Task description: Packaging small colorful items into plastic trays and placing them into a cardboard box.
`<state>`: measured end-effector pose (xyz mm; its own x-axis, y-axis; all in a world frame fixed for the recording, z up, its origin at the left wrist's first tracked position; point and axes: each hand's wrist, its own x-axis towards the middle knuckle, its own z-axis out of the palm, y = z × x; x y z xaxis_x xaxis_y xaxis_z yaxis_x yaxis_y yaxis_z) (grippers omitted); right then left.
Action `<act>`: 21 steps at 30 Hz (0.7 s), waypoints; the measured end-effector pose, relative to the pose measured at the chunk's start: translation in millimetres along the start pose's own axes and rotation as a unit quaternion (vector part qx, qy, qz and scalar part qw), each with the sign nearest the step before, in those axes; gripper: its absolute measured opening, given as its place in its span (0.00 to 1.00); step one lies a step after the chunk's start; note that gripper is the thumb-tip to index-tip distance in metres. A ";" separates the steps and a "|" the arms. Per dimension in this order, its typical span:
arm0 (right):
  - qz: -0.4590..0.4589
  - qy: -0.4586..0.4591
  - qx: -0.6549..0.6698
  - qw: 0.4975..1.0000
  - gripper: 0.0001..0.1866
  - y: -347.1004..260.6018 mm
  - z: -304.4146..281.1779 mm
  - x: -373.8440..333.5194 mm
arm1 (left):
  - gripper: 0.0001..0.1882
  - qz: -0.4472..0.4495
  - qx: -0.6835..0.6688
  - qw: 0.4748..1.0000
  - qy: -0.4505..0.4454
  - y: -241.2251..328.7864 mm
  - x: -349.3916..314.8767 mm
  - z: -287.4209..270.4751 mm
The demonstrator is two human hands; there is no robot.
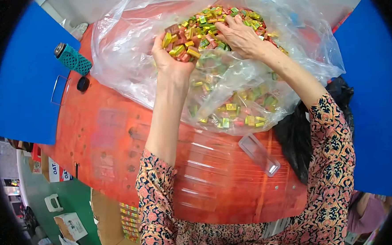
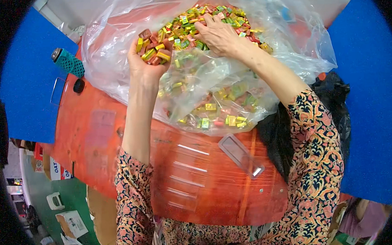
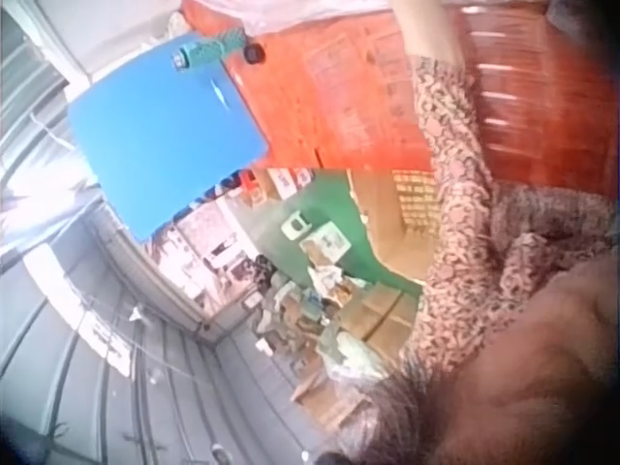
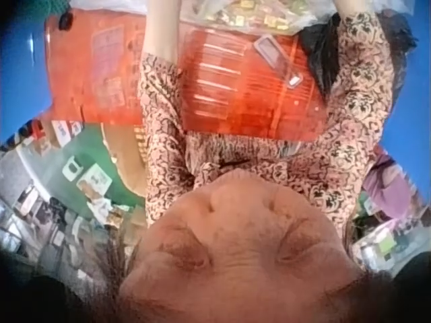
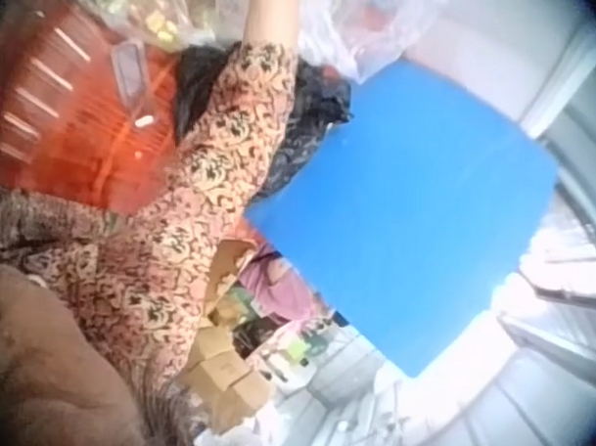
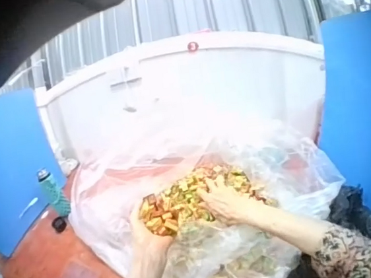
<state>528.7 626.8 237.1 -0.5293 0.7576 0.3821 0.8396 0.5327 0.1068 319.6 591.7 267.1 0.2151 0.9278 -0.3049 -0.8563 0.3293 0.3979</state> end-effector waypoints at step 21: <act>-0.054 0.264 0.139 0.953 0.08 4.9 13.3 19.1 | 0.15 -0.099 -0.022 0.993 0.054 2.6 -167.8 -73.0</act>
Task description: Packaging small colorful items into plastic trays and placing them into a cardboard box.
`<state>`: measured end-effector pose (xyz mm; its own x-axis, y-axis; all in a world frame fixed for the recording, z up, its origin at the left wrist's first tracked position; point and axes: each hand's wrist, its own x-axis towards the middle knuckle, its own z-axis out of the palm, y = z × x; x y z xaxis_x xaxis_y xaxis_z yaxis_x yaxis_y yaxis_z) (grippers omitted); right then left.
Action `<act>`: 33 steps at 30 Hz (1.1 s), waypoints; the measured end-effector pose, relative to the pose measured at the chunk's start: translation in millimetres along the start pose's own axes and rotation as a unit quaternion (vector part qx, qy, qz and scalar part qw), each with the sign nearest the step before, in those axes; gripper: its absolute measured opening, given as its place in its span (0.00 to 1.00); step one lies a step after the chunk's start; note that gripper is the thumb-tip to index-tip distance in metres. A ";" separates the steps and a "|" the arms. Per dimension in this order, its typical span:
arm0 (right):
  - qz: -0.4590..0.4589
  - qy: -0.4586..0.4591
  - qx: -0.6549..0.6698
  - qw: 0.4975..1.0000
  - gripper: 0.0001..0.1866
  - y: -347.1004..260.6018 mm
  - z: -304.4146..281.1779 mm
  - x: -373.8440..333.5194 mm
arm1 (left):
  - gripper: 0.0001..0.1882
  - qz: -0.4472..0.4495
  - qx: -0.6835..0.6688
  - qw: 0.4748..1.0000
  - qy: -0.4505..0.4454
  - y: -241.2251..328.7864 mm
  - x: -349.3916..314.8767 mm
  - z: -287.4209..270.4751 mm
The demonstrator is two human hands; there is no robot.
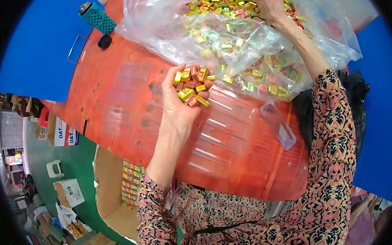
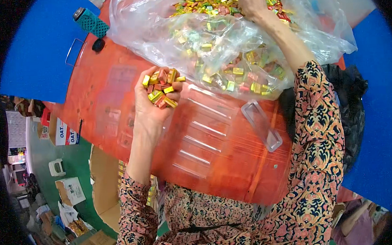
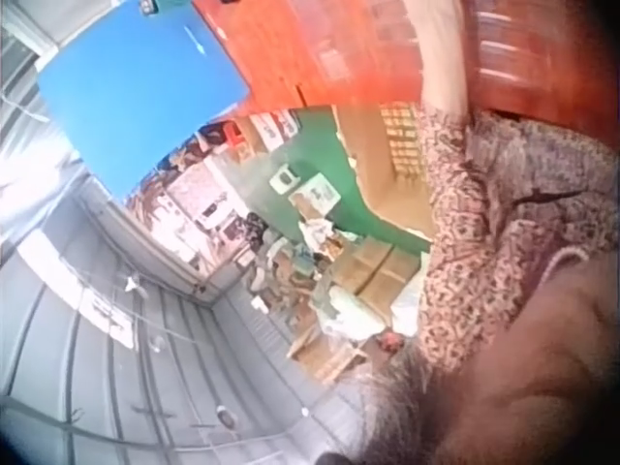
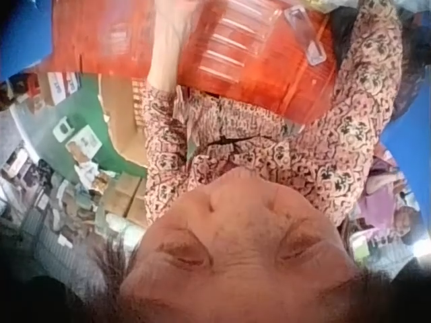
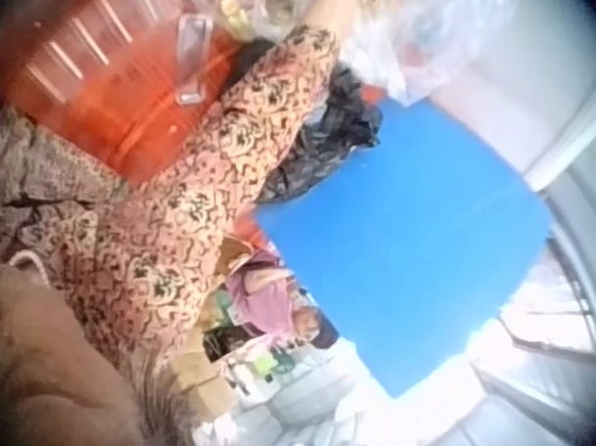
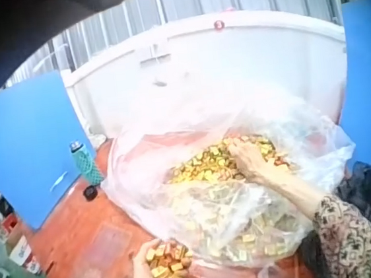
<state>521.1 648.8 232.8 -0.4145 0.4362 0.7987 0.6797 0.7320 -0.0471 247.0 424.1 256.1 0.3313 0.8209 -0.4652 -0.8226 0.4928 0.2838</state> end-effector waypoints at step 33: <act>0.207 -0.349 0.135 0.904 0.07 -260.7 -166.4 -161.3 | 0.17 -0.059 -0.107 0.991 0.059 -96.9 -159.4 -64.7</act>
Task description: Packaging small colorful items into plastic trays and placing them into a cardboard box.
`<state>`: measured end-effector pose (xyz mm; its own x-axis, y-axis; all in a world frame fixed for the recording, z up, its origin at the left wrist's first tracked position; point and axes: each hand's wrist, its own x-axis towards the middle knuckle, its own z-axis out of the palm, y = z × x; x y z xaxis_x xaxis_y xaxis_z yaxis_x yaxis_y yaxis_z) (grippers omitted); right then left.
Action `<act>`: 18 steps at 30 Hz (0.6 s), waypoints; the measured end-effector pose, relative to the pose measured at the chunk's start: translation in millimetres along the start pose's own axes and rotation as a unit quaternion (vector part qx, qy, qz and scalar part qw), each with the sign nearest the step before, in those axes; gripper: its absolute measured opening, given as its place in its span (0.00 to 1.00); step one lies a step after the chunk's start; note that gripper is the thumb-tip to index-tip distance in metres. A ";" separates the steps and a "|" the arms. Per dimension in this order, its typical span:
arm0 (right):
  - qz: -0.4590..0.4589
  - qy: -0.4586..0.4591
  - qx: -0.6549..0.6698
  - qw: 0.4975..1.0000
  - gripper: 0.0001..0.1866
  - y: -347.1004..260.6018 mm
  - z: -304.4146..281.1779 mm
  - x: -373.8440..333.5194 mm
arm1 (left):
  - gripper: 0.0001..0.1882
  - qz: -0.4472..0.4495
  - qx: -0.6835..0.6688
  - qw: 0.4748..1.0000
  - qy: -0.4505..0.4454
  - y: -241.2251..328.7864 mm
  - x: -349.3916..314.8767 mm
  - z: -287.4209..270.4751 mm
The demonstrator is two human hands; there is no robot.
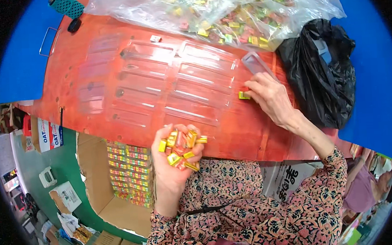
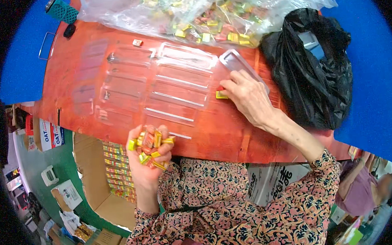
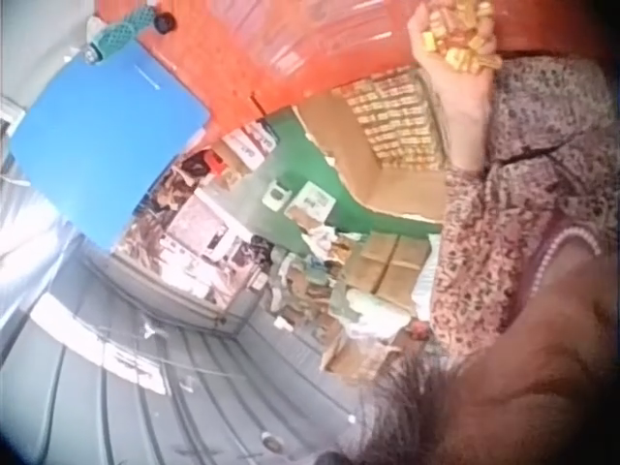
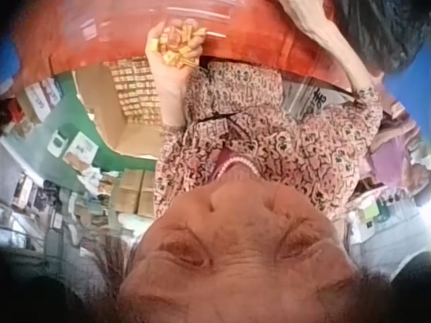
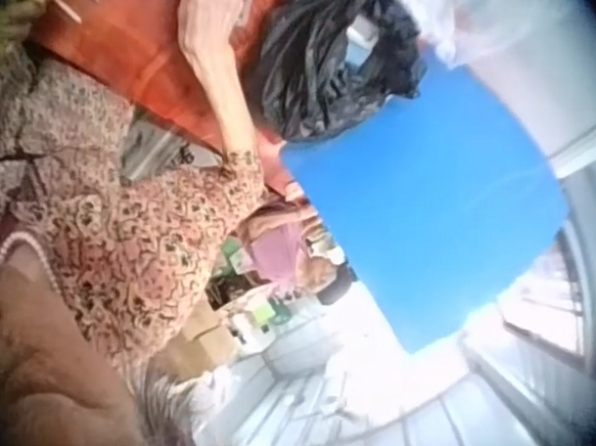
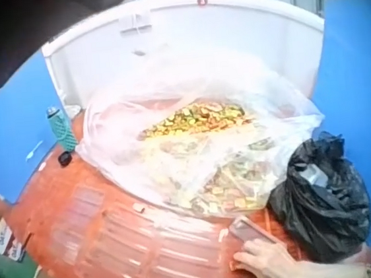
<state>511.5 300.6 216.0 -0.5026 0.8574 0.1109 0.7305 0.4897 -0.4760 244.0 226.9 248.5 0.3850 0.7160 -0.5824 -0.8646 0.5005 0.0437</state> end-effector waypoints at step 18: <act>0.100 0.099 0.175 0.974 0.11 -1.8 23.3 102.1 | 0.16 -0.008 -0.028 0.999 0.045 -22.2 -13.6 -34.4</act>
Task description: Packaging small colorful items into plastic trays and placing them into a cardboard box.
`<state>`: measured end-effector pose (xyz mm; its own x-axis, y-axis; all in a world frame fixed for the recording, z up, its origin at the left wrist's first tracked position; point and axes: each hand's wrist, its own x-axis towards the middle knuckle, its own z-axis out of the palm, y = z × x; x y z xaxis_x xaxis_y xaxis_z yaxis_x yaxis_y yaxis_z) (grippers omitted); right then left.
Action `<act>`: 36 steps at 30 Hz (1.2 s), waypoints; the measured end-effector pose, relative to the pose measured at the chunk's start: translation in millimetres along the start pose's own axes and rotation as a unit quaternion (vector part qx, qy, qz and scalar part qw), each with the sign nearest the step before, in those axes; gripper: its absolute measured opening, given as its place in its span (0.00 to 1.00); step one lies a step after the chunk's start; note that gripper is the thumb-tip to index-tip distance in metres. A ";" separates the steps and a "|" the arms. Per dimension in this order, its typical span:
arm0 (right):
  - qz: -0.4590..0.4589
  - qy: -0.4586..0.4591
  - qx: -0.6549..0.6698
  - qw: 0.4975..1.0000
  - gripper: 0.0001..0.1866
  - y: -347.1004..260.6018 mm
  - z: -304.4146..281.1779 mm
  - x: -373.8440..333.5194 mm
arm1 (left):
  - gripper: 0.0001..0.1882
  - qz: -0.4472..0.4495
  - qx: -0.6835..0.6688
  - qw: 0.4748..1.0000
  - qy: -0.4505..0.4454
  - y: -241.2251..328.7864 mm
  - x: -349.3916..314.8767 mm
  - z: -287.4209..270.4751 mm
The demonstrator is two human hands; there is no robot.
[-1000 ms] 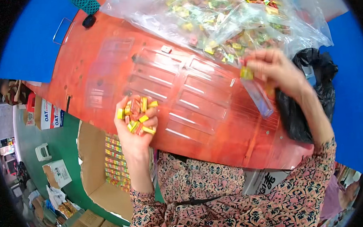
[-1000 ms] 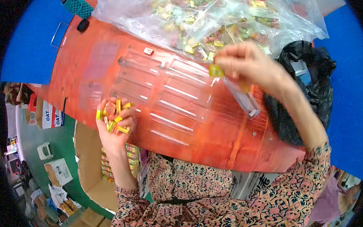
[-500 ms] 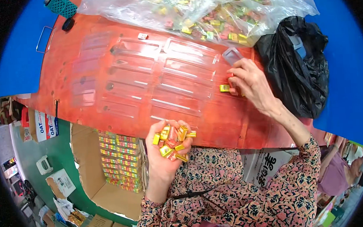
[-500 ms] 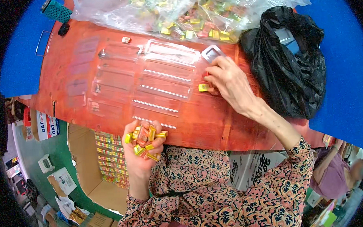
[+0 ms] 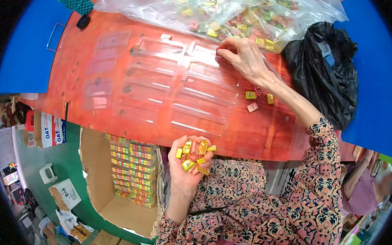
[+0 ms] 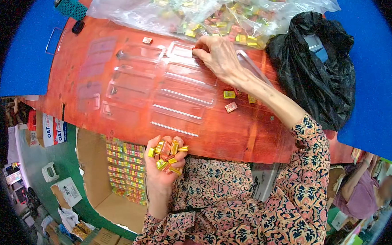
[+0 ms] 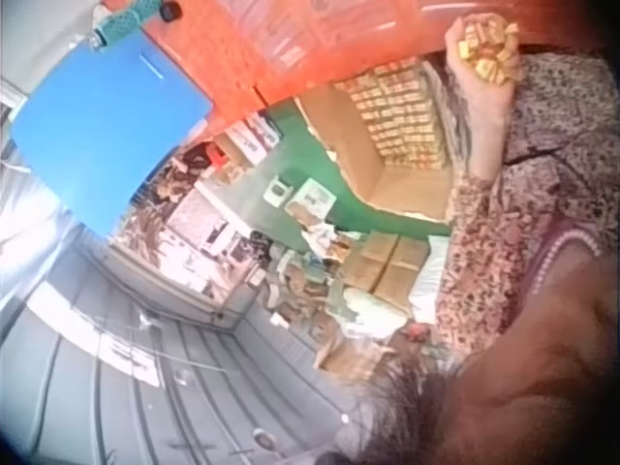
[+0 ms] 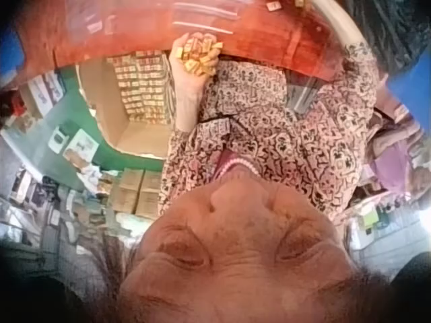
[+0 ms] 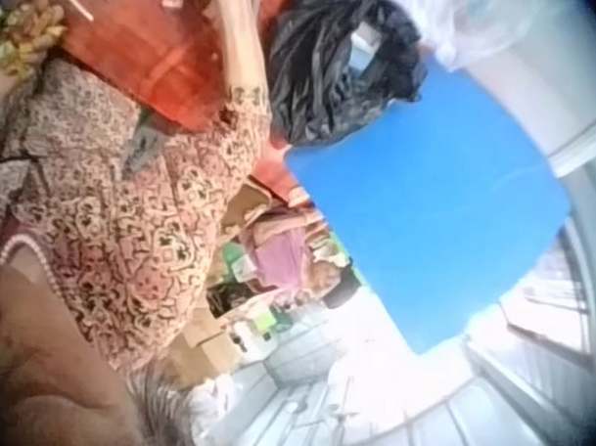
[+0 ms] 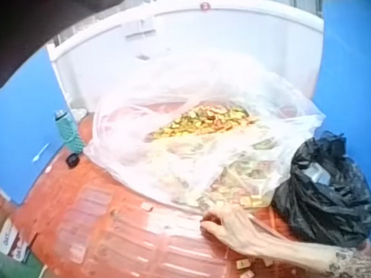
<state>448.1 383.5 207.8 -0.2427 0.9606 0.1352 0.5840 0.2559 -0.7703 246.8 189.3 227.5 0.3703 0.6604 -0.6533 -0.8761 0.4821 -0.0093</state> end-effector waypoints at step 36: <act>0.161 -0.186 0.244 0.938 0.10 -19.0 -54.7 -54.7 | 0.15 0.003 0.030 0.999 0.038 2.3 8.7 -4.5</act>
<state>492.6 332.1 249.2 -0.4215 0.8518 -0.3110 0.2722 -0.2083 -0.9394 246.6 193.6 218.4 0.3392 0.6192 -0.7082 -0.8571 0.5136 0.0385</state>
